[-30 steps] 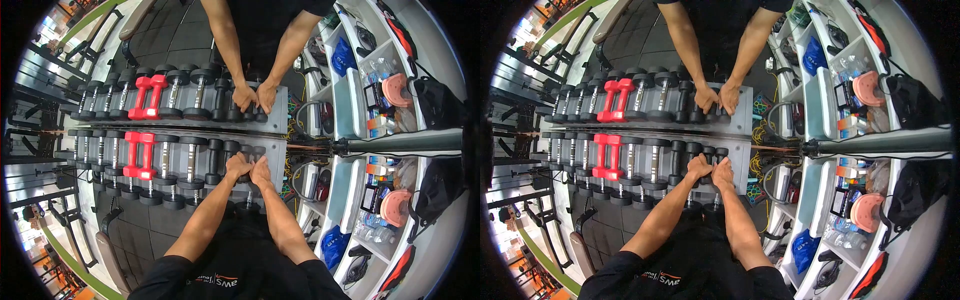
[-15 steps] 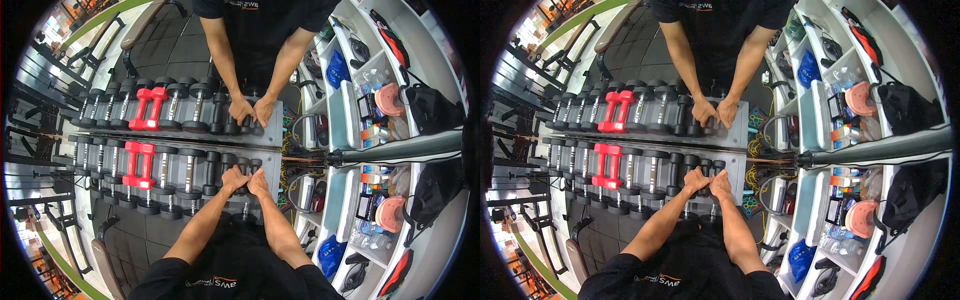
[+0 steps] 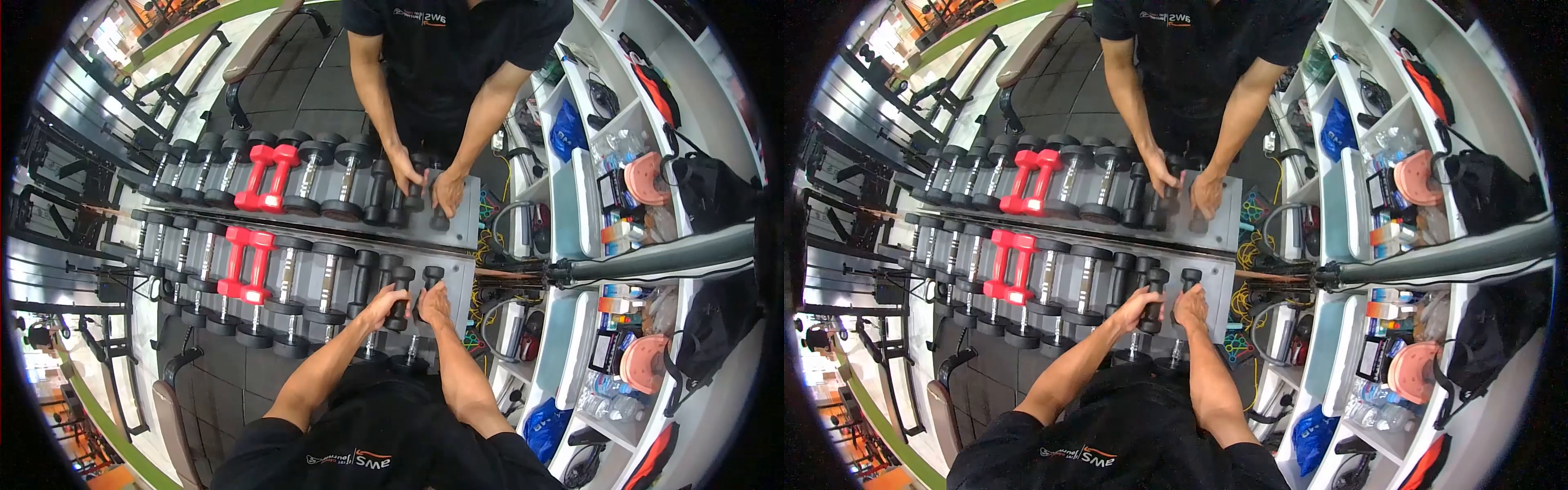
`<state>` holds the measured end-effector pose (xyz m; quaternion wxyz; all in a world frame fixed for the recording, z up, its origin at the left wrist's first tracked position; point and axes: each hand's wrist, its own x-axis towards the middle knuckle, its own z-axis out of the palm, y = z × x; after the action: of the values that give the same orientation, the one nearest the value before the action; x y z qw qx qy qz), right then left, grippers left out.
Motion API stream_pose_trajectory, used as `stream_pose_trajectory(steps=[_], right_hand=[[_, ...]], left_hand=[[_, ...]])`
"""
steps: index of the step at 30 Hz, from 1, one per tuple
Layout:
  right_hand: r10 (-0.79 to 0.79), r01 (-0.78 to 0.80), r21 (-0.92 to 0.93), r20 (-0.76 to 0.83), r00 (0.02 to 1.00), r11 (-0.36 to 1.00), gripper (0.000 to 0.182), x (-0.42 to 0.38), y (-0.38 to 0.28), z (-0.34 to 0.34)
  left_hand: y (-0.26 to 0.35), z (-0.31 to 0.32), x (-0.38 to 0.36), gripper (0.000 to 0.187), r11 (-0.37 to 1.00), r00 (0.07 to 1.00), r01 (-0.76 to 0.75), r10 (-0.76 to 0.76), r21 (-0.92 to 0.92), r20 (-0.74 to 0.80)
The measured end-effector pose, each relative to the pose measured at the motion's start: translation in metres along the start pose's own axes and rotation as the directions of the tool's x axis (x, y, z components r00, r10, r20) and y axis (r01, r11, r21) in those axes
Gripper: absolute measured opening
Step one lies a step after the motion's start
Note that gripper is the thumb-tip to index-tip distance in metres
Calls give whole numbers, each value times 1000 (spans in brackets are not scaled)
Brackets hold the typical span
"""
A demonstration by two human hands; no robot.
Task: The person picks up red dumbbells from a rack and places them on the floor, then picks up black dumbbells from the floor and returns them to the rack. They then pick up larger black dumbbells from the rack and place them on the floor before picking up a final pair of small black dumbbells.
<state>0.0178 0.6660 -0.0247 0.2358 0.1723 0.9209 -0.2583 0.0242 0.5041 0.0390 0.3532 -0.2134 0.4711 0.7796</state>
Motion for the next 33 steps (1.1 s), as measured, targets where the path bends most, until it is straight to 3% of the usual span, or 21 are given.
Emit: stream_pose_trajectory(steps=[3, 7, 18, 22, 23, 25, 27, 33], right_hand=[[18, -18, 5, 42, 999, 1000, 46, -5, -4, -8], [17, -17, -3, 26, 1000, 1000, 51, -1, -3, -4], [-23, 29, -63, 94, 995, 998, 52, 13, 13, 0], [-63, 56, 43, 191, 980, 997, 52, 5, 24, -25], [-104, 100, 47, 88, 991, 994, 50, 13, 43, -8], [-90, 17, 353, 191, 977, 935, 45, -6, 50, -17], [-154, -45, 633, 256, 954, 772, 36, -32, 57, -23], [-326, -154, 869, 334, 884, 471, 33, -101, 49, -51]], left_hand=[[3, 4, -28, 23, 999, 997, 41, -39, 26, -69], [-8, -2, -60, 19, 968, 999, -14, 6, -251, -35], [-10, -11, -114, 18, 952, 995, -96, 92, -292, -29], [-11, -12, -131, 20, 953, 991, -133, 130, -272, -31], [-11, -13, -133, 20, 957, 990, -143, 140, -253, -30], [-7, -12, -142, 20, 966, 988, -152, 147, -211, -38], [-11, -15, -145, 20, 971, 984, -175, 170, -161, -43], [-17, -14, -161, 20, 980, 985, -173, 173, -98, -8]])
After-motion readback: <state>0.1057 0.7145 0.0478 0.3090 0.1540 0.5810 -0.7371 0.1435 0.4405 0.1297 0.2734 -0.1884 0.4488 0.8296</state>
